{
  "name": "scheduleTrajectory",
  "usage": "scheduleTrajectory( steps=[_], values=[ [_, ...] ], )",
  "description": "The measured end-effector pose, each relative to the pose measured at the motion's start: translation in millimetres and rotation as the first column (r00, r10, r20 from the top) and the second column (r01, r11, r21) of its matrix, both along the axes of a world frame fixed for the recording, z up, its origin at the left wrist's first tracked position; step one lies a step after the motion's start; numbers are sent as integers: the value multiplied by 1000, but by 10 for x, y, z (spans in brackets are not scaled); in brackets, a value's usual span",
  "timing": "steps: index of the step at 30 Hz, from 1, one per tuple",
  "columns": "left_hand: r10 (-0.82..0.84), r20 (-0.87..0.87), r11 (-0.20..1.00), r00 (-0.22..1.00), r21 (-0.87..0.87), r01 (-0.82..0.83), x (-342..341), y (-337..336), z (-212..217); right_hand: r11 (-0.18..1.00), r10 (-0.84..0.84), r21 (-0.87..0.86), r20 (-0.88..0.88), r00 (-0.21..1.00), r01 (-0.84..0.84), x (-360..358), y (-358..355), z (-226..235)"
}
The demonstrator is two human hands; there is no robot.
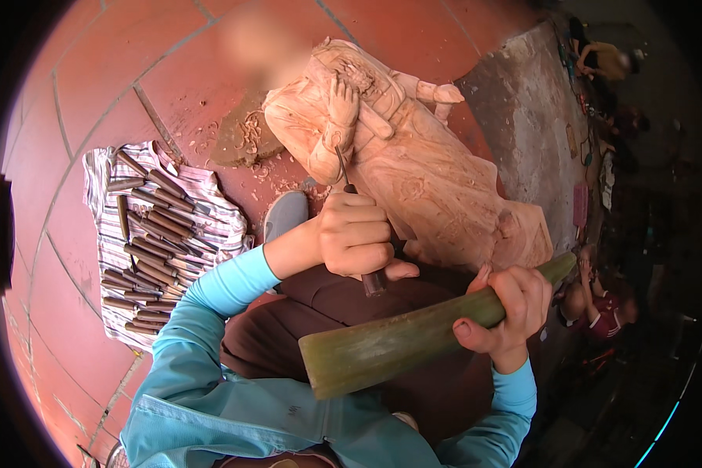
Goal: The person carves a wooden statue of a seated figure using a chisel and mallet. They repeatedly strike the chisel to shape the wood, occasionally switching tools from a nearby collection.
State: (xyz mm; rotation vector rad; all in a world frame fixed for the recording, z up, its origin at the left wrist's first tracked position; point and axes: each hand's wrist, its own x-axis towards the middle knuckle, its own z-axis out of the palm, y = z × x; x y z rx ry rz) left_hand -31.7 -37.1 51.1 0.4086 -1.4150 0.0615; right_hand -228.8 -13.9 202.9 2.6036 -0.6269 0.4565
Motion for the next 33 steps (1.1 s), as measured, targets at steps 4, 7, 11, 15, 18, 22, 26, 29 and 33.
scheduleTrajectory(
  steps=[4,7,11,15,18,22,26,29,33],
  values=[
    [11,-10,1000,1000,17,-11,-11,-3,4,1000,11,1,0,1000,-11,1,1,2],
    [6,-1,999,1000,33,-6,6,2,2,1000,-1,12,-1,1000,1,0,13,5],
    [4,-12,1000,1000,26,-3,6,-3,-11,1000,-7,12,13,1000,6,19,9,1],
    [34,-29,999,999,-1,-34,-1,-26,-34,1000,-4,11,36,999,4,25,-3,-13],
    [68,-101,998,993,4,-67,-13,-58,-24,1000,0,12,58,998,-1,22,-7,-20],
    [130,-286,988,949,115,-100,-22,-125,118,999,-2,36,76,997,-1,17,-12,-23],
    [102,-274,941,956,337,-4,85,-198,380,998,-17,68,121,993,9,37,4,-39],
    [-3,-186,966,983,254,51,57,-137,263,994,-45,102,156,987,29,68,20,-43],
    [0,-71,997,997,78,6,17,-27,43,993,-47,116,173,984,27,117,11,-49]
  ],
)
